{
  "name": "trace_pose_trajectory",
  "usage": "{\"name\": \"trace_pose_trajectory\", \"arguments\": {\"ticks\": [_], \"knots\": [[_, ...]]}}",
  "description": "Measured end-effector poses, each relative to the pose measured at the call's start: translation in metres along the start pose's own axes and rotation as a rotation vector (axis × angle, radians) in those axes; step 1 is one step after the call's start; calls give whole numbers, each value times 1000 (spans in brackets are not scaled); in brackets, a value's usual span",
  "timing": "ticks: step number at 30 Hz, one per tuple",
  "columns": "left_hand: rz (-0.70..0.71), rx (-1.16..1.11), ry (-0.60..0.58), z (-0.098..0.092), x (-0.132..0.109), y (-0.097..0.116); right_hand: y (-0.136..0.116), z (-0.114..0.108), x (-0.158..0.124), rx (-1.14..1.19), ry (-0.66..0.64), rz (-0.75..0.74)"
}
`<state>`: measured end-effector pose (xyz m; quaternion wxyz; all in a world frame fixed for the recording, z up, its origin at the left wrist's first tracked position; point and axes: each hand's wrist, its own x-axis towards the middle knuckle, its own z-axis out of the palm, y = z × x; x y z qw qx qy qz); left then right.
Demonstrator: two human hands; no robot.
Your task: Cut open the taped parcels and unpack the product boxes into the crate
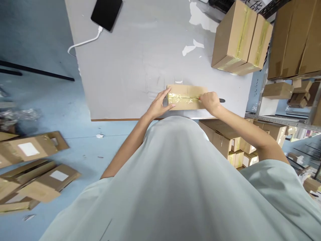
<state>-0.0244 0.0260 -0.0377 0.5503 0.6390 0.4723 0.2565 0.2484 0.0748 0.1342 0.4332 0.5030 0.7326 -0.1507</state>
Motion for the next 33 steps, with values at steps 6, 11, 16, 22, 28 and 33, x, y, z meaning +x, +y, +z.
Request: {"name": "trace_pose_trajectory", "arguments": {"ticks": [6, 11, 16, 22, 28, 33], "knots": [[-95, 2, 17, 4, 1, 3, 63, 38, -10, 10, 13, 26], [-185, 89, 229, 27, 21, 20, 80, 44, 8, 57, 40, -91], [-310, 209, 627, 75, 56, 38, 92, 39, 21, 112, 33, -205], [-320, 279, 709, 91, 56, 40, 94, 51, 29, 140, 58, -213], [-336, 283, 723, 86, 57, 40, 99, 52, 31, 58, 42, -210], [-358, 298, 723, 87, 57, 48, 105, 46, 27, 71, 0, -219]]}}
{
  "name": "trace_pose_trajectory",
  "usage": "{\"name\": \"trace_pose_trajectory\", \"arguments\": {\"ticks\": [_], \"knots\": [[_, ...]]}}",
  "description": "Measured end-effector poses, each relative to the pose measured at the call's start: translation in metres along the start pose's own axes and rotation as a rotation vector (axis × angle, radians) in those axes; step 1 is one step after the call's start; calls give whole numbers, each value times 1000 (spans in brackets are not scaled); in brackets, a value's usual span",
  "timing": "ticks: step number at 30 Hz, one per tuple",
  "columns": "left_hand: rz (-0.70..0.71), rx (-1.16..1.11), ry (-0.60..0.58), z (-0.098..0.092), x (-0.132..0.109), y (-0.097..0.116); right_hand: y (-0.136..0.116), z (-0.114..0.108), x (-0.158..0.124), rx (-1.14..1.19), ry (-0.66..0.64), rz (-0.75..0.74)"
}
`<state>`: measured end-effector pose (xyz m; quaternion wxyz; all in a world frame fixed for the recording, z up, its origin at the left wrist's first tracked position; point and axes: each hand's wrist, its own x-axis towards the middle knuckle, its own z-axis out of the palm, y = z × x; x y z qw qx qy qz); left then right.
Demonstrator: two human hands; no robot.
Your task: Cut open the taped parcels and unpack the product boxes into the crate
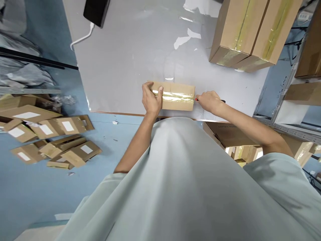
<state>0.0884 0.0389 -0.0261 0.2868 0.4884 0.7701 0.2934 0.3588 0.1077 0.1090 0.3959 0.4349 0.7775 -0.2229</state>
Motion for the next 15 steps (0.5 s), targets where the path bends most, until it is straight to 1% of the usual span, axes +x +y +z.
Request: {"name": "trace_pose_trajectory", "arguments": {"ticks": [4, 7, 10, 12, 13, 15], "knots": [[3, 20, 1, -1, -1, 2, 2, -6, -4, 13, -30, 16], [11, 6, -9, 0, 0, 0, 7, -8, -13, 26, -43, -8], [16, -38, -15, -3, 3, -6, 23, 3, -27, 56, -27, 18], [23, -65, -9, -9, 7, -11, 35, 19, -32, 156, 55, 61], [24, -75, -4, -14, 9, -15, 38, 30, -31, 263, 121, 84], [9, -97, 6, -25, 15, -25, 36, 54, -21, 611, 268, 149]]}}
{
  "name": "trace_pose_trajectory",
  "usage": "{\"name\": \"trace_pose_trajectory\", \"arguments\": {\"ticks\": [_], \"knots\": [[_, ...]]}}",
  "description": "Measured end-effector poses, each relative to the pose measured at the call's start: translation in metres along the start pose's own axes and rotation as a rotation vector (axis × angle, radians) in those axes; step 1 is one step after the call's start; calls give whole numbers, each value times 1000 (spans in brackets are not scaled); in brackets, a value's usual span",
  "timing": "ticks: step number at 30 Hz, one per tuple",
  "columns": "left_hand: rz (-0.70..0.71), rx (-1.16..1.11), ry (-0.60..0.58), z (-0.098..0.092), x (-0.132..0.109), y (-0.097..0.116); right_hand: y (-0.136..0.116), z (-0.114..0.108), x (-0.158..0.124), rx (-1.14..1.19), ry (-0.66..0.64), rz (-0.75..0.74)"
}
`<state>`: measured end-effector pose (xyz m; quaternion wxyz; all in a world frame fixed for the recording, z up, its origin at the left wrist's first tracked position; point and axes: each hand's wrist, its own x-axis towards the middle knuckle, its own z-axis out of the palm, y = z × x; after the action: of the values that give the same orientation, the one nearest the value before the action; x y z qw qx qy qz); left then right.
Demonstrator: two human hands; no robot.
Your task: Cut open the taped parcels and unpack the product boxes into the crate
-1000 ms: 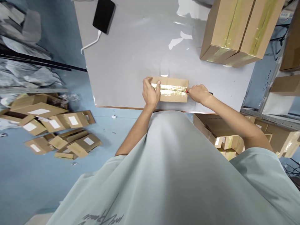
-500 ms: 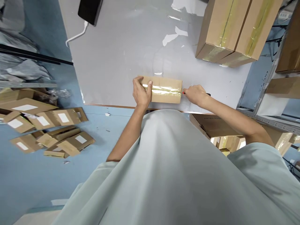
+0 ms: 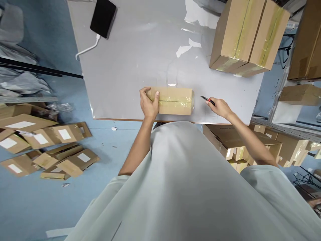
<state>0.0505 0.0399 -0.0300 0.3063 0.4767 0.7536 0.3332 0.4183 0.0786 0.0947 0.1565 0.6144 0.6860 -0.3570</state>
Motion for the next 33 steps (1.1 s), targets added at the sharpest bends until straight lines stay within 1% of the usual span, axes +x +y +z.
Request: {"name": "trace_pose_trajectory", "arguments": {"ticks": [2, 4, 6, 7, 9, 11, 12, 14, 17, 19, 20, 21, 22, 25, 28, 30, 31, 32, 33], "knots": [[-30, -28, 8, -13, 6, -10, -3, 34, 10, 411, 108, 134], [-63, -58, 13, -25, 11, -22, -22, 70, 20, 703, 161, 238], [-73, -60, 20, -36, 15, -34, -50, 100, 25, 903, 194, 268], [-69, -46, 27, -40, 16, -40, -64, 111, 25, 972, 217, 265], [-48, -10, 35, -43, 20, -53, -89, 120, 20, 1041, 282, 253], [-29, 2, 10, -39, 23, -63, -105, 116, 10, 1034, 356, 248], [-24, -6, -24, -33, 24, -67, -109, 111, 4, 1014, 393, 251], [-22, -45, -136, -17, 27, -70, -112, 98, -8, 960, 471, 265], [-51, -125, -367, 10, 31, -64, -113, 80, -22, 835, 560, 291], [-57, -161, -509, 19, 35, -55, -116, 73, -25, 718, 580, 316], [-44, -173, -548, 18, 37, -49, -119, 71, -26, 650, 582, 332], [-18, -188, -562, 14, 40, -42, -122, 70, -26, 579, 581, 347], [18, -212, -552, 7, 44, -35, -126, 68, -26, 510, 579, 359], [142, -312, -472, -24, 56, -7, -138, 66, -27, 324, 591, 380], [223, -363, -490, -51, 69, 23, -151, 64, -37, 178, 674, 423], [240, -356, -539, -59, 75, 37, -164, 63, -46, 133, 708, 430], [240, -350, -561, -61, 78, 42, -172, 63, -52, 128, 693, 420], [236, -347, -577, -61, 79, 45, -181, 63, -56, 122, 649, 396], [230, -345, -589, -61, 81, 47, -191, 63, -59, 96, 563, 342]]}}
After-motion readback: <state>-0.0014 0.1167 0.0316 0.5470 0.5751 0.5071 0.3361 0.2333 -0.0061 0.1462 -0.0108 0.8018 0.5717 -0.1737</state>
